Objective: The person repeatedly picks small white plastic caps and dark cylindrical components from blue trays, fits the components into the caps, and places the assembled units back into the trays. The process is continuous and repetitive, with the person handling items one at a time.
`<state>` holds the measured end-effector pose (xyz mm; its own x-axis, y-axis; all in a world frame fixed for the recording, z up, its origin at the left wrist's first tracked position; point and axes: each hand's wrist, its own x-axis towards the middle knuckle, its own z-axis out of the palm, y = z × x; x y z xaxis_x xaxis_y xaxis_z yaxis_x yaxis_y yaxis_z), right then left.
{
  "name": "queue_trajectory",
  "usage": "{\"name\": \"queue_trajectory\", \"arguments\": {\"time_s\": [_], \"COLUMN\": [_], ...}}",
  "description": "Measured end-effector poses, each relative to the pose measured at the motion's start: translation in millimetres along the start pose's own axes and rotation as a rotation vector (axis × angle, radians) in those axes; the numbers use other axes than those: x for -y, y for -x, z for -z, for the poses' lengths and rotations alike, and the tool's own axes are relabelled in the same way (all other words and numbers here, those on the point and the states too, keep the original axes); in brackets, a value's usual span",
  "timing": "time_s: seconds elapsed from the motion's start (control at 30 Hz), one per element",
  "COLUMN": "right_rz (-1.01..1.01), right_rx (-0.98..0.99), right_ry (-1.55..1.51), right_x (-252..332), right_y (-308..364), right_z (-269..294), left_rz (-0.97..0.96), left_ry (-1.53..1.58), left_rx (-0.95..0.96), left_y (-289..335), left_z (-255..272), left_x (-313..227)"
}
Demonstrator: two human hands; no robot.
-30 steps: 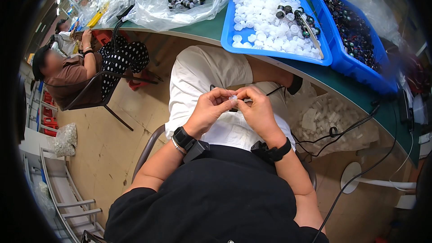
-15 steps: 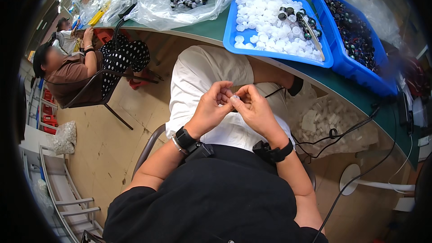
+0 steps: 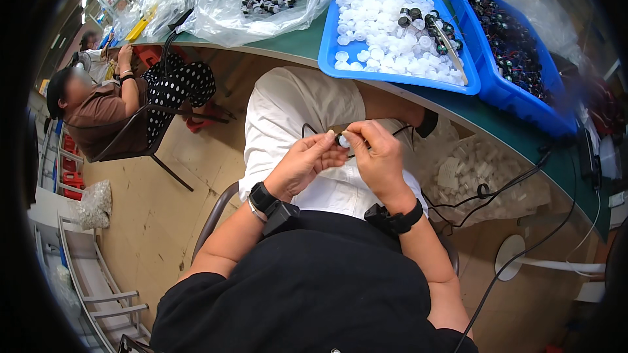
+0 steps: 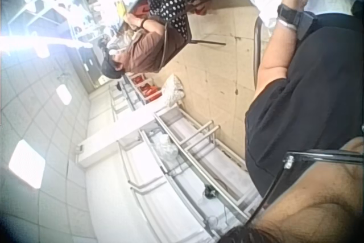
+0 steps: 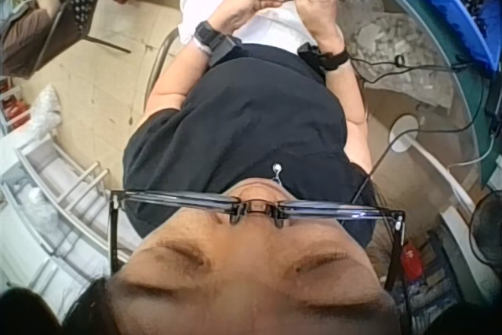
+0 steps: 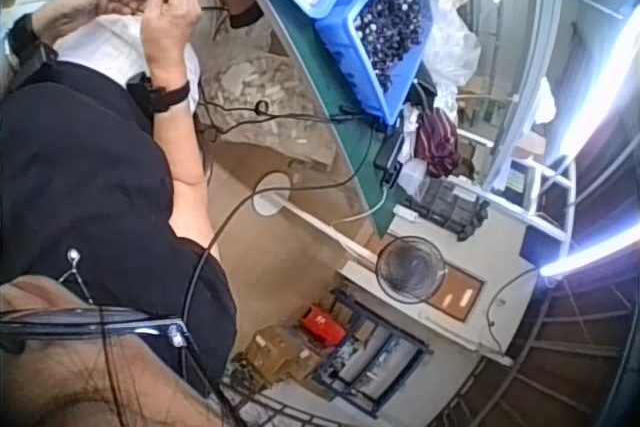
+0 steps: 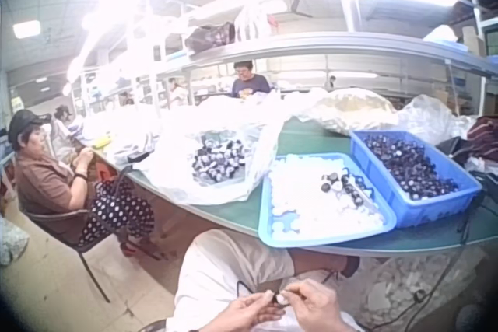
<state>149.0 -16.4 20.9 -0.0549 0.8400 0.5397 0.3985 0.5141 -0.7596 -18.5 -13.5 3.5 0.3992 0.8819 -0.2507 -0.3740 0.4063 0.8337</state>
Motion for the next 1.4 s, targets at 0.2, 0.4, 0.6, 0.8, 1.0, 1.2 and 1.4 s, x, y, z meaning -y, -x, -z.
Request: {"name": "queue_trajectory", "arguments": {"time_s": [0.2, 0.4, 0.6, 0.8, 1.0, 1.2, 1.4], "right_rz": [-0.215, -0.59, -0.601, -0.687, -0.773, -0.805, -0.528], "right_rx": [0.014, 0.185, 0.257, 0.272, 0.304, 0.284, 0.212], "right_ry": [-0.17, -0.603, -0.696, -0.784, -0.863, -0.832, -0.437], "right_x": [-10.2, -19.7, -26.9, -25.8, -25.0, -24.5, -35.3], "right_y": [5.4, 3.7, 4.7, 2.7, 2.1, 3.7, 11.6], "right_z": [-6.3, -1.2, -4.2, -1.1, 0.4, -1.5, -11.3], "left_rz": [-0.143, -0.334, -0.361, -0.376, -0.338, -0.358, -0.465], "left_ry": [-0.098, -0.465, -0.472, -0.425, -0.415, -0.473, -0.752], "left_rx": [0.019, -0.038, -0.052, -0.021, -0.016, -0.026, -0.049], "left_y": [2.4, 2.0, 1.6, -0.4, -0.1, -1.3, 2.1], "left_z": [-2.4, -4.6, -5.1, -3.9, -1.5, -1.4, -5.6], "left_x": [5.7, 9.9, 9.8, 12.6, 14.5, 16.5, 11.6]}}
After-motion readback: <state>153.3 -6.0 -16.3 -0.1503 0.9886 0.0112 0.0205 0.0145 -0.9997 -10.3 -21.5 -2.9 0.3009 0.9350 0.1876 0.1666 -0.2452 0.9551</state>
